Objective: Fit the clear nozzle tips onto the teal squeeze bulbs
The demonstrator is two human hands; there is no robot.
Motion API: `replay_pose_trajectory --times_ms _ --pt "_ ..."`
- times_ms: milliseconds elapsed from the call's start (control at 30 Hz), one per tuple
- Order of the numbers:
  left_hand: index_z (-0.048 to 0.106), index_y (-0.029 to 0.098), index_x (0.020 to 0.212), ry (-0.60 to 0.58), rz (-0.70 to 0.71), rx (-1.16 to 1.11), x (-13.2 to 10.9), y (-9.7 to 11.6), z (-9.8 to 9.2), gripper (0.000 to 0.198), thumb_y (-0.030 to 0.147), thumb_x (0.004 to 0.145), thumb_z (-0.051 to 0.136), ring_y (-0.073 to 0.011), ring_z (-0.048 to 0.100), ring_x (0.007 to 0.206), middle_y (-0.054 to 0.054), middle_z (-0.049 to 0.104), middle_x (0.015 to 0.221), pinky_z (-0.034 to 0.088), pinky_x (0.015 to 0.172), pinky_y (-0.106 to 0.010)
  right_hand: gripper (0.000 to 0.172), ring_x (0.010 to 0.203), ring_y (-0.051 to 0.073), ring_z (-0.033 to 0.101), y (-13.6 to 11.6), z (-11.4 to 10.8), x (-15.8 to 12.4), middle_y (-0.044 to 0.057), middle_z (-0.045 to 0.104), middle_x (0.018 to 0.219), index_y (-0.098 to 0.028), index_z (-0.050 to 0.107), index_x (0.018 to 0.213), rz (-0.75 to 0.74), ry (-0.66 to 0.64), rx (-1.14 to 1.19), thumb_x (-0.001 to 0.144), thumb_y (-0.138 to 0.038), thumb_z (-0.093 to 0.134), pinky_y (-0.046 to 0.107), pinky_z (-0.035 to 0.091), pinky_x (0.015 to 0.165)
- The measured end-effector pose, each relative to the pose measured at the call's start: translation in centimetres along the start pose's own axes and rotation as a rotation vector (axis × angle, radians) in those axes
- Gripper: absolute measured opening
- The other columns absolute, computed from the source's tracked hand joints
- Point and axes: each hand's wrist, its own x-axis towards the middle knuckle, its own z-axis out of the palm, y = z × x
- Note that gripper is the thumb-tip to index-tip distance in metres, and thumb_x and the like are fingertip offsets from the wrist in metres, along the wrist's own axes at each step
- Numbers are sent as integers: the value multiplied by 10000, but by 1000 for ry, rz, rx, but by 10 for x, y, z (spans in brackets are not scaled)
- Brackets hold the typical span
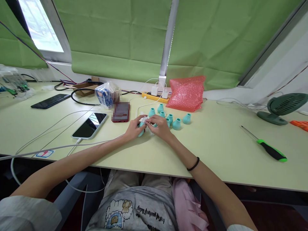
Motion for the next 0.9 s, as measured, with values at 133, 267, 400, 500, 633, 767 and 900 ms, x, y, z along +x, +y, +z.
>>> replay_pose_trajectory --times_ms 133,267,400,500,633,767,900 --pt "477 173 1097 -2 17 8 1 1 -1 394 230 707 469 -108 503 540 21 583 641 401 589 -204 79 631 144 588 -1 -1 1 33 640 690 -201 656 693 21 -20 30 697 -206 577 263 484 585" --pt "469 168 1117 -3 38 14 2 4 -4 417 222 703 463 -95 480 506 29 568 623 391 566 -190 76 606 145 589 -3 -3 2 26 652 679 -208 665 717 81 5 72 683 -222 598 269 484 570" --pt "455 166 1147 -4 49 24 1 8 -7 446 220 704 456 -90 468 492 36 555 592 384 553 -182 102 586 146 590 -4 -4 3 26 662 680 -206 677 735 160 20 138 673 -257 614 269 490 538" --pt "461 171 1151 -8 51 35 1 9 -8 461 217 691 467 -91 463 483 40 552 568 386 554 -186 109 610 158 604 -2 -5 4 27 665 681 -200 684 718 217 -13 210 660 -272 627 271 507 537" --pt "463 178 1154 -15 57 50 0 9 -8 474 209 681 470 -95 460 475 38 552 551 386 546 -187 149 556 153 602 3 -7 5 34 667 673 -186 688 728 292 -56 307 634 -295 648 268 518 496" --pt "463 183 1153 -16 68 61 0 8 -7 476 212 678 466 -97 451 470 34 548 550 375 529 -185 168 472 128 572 7 -9 6 28 658 616 -174 690 724 346 -87 371 602 -288 673 254 506 445" --pt "467 187 1144 -8 83 70 0 8 -8 472 216 673 465 -91 412 450 38 519 539 349 503 -179 171 473 124 569 5 -10 6 30 658 619 -168 689 725 377 -92 394 592 -275 679 253 512 449"
